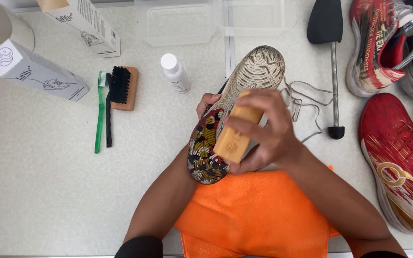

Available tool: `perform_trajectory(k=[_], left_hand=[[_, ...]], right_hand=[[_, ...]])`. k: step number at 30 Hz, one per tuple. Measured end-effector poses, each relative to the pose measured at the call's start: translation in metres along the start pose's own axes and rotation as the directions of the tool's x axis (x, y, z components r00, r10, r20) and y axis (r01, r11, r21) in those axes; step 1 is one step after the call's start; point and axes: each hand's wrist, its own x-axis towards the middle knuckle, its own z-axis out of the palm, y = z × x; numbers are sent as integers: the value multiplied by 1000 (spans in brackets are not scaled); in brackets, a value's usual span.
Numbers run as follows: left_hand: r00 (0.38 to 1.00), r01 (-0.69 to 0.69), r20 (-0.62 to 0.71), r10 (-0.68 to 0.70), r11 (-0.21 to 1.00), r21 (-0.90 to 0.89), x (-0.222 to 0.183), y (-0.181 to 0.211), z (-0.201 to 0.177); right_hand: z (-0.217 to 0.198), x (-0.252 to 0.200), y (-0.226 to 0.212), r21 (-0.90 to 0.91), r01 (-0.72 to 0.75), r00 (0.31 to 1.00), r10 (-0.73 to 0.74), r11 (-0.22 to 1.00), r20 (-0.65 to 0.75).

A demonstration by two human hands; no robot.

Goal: Cleaning the soles of a pair of sneakers using a brush and cleaning solution at a polishing station.

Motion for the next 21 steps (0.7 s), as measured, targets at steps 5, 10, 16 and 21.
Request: perform_trajectory(k=[5, 10, 16, 21], left_hand=[[998, 24, -54, -23, 1000, 18, 0, -4, 4], [993, 46, -111, -41, 998, 39, 0, -6, 8], [992, 117, 44, -118, 993, 36, 9, -7, 1], [984, 91, -157, -84, 995, 37, 8, -8, -8]], right_hand=[[1, -9, 21, -31, 8, 999, -9, 999, -35], [-23, -1, 48, -66, -30, 994, 22, 997, -111], [-51, 6, 67, -179, -131, 983, 105, 975, -150], [-28, -3, 66, -147, -137, 975, 108, 980, -193]])
